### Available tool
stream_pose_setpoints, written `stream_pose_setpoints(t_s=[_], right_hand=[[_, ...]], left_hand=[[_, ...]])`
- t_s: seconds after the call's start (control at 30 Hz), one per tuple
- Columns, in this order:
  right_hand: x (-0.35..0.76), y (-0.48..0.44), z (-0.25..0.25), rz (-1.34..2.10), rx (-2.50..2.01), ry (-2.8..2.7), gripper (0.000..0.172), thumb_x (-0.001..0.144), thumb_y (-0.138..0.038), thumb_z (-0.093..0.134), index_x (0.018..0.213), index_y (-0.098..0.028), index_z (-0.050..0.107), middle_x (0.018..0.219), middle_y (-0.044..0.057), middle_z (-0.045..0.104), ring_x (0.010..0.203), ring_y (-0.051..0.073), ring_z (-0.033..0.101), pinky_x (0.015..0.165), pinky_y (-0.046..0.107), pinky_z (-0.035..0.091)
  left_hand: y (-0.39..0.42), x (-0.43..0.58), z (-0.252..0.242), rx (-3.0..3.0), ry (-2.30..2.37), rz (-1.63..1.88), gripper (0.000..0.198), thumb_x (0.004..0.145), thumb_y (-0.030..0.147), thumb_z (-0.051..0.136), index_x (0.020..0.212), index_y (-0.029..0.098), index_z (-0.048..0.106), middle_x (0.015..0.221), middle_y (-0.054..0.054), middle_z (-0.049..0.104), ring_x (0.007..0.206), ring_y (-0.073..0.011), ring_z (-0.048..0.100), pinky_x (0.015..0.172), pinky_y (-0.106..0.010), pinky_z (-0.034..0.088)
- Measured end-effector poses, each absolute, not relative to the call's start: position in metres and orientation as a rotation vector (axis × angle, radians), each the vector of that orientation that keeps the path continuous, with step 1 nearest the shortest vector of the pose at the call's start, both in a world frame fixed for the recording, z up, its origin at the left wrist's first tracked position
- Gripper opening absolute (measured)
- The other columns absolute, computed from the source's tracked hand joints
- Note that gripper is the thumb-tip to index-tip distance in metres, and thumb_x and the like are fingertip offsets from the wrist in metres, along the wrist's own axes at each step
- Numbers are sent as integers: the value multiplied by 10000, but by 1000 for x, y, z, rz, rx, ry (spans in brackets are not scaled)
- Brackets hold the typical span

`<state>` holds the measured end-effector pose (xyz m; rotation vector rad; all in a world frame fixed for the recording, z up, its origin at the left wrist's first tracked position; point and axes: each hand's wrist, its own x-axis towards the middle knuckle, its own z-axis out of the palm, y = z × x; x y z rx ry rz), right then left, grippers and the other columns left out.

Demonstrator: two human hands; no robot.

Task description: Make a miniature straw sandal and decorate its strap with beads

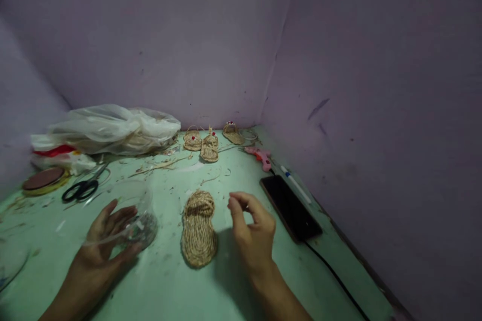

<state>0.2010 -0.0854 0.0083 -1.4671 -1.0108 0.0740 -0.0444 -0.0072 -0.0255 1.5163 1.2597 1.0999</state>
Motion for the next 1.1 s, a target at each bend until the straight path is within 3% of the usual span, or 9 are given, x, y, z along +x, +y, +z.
stream_pose_setpoints(t_s=[0.33,0.4,0.5,0.57,0.67,0.73,0.83,0.93,1.1], right_hand=[[205,-82,11,415,-1357,-827,466,853,-444,487,472,-176,507,497,-14,531,507,110,489,522,255,387],[204,-82,7,422,-1313,-808,416,859,-434,476,549,-177,580,552,-6,575,519,115,497,527,265,393],[205,-82,2,436,-1298,-800,239,842,-345,504,941,-210,674,771,16,666,579,126,539,564,288,428],[206,-83,2,395,-1296,-787,279,793,-218,524,1037,-241,657,905,21,674,656,136,567,618,304,451],[207,-85,3,286,-1264,-799,239,681,-68,501,697,-210,693,781,10,659,731,151,571,661,290,442],[207,-86,5,322,-1240,-808,208,655,-67,494,603,-192,653,667,13,626,688,158,562,619,283,432],[204,-85,5,468,-1228,-805,169,738,-206,531,843,-183,662,734,32,639,626,157,553,567,292,439],[202,-84,2,513,-1216,-865,340,842,-448,474,1020,-199,620,822,39,646,623,148,564,571,295,457],[203,-83,1,525,-1401,-910,608,880,-585,290,770,-147,697,680,76,681,566,154,580,569,308,474]], left_hand=[[-10,-43,-26,1562,1195,1155,723,600,324,749,1217,238,384,1225,-104,515,1158,-290,511,1004,-496,403],[-12,-41,-23,1623,1222,1215,700,604,308,745,1208,252,396,1226,-89,515,1148,-283,518,995,-483,422],[-14,-40,-20,1719,1263,1308,696,589,300,748,1200,267,417,1230,-72,516,1161,-289,501,1008,-483,415],[-14,-40,-20,1741,1289,1318,707,583,304,749,1206,269,417,1232,-71,517,1165,-297,496,1020,-502,398],[-13,-41,-22,1737,1291,1308,717,579,312,751,1211,264,414,1240,-74,512,1175,-303,488,1029,-510,387],[-12,-42,-22,1727,1275,1314,723,568,314,753,1206,266,417,1245,-72,508,1182,-304,484,1031,-494,395],[-12,-41,-22,1705,1273,1312,729,555,311,752,1202,276,420,1247,-62,512,1178,-297,492,1029,-462,409],[-12,-41,-22,1685,1310,1313,729,562,328,742,1210,257,416,1249,-74,520,1171,-294,501,1031,-463,402],[-3,-44,-22,1636,1424,1222,746,578,370,730,1224,222,389,1244,-107,525,1176,-310,495,1012,-515,387]])
